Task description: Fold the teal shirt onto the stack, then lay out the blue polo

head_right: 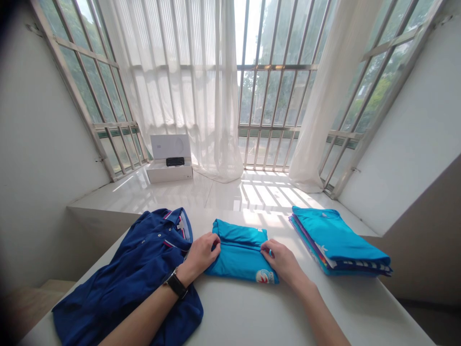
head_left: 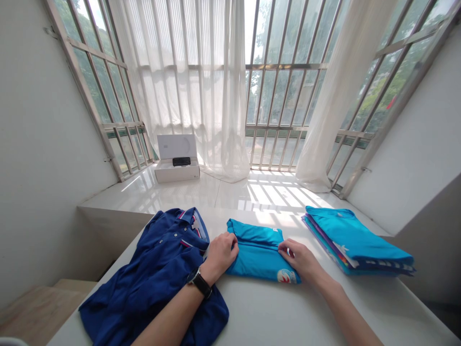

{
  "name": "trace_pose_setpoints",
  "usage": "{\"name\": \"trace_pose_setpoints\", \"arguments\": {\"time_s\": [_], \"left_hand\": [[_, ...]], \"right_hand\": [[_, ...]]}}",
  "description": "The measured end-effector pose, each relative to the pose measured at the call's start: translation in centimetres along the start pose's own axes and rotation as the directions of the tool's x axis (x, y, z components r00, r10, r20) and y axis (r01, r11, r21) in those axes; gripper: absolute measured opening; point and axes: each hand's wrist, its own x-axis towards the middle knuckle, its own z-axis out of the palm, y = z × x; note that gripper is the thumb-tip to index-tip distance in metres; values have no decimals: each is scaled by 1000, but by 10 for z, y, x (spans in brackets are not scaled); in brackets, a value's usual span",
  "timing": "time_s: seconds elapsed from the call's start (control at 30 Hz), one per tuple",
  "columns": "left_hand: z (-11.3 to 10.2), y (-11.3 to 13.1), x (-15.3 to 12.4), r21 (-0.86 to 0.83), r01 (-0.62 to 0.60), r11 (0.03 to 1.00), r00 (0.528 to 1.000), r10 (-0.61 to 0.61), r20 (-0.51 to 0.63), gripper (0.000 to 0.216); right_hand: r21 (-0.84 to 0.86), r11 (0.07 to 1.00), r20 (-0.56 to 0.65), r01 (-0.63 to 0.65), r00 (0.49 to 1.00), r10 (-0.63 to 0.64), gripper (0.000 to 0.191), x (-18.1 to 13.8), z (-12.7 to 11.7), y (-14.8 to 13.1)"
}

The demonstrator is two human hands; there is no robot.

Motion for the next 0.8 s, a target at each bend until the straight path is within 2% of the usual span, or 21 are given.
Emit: {"name": "trace_pose_setpoints", "arguments": {"time_s": [0.23,0.6,0.7,0.8], "left_hand": [[-3,2,0,53,-48,997,999,47,24,18],[-9,0,-2,-46,-78,996,984,84,155,10],[-8,2,-2,-47,-109,993,989,113,93,8],[-5,2,-2,-21,-122,992,992,121,-21,13]], "right_hand": [[12,1000,28,-19,999,19,30,0,-1,-1],[44,999,153,-18,988,11,28,-5,-18,-13],[-19,1000,115,3,993,-1,26,-5,-17,-13],[-75,997,15,15,1000,-14,20,-4,-13,-10]]}}
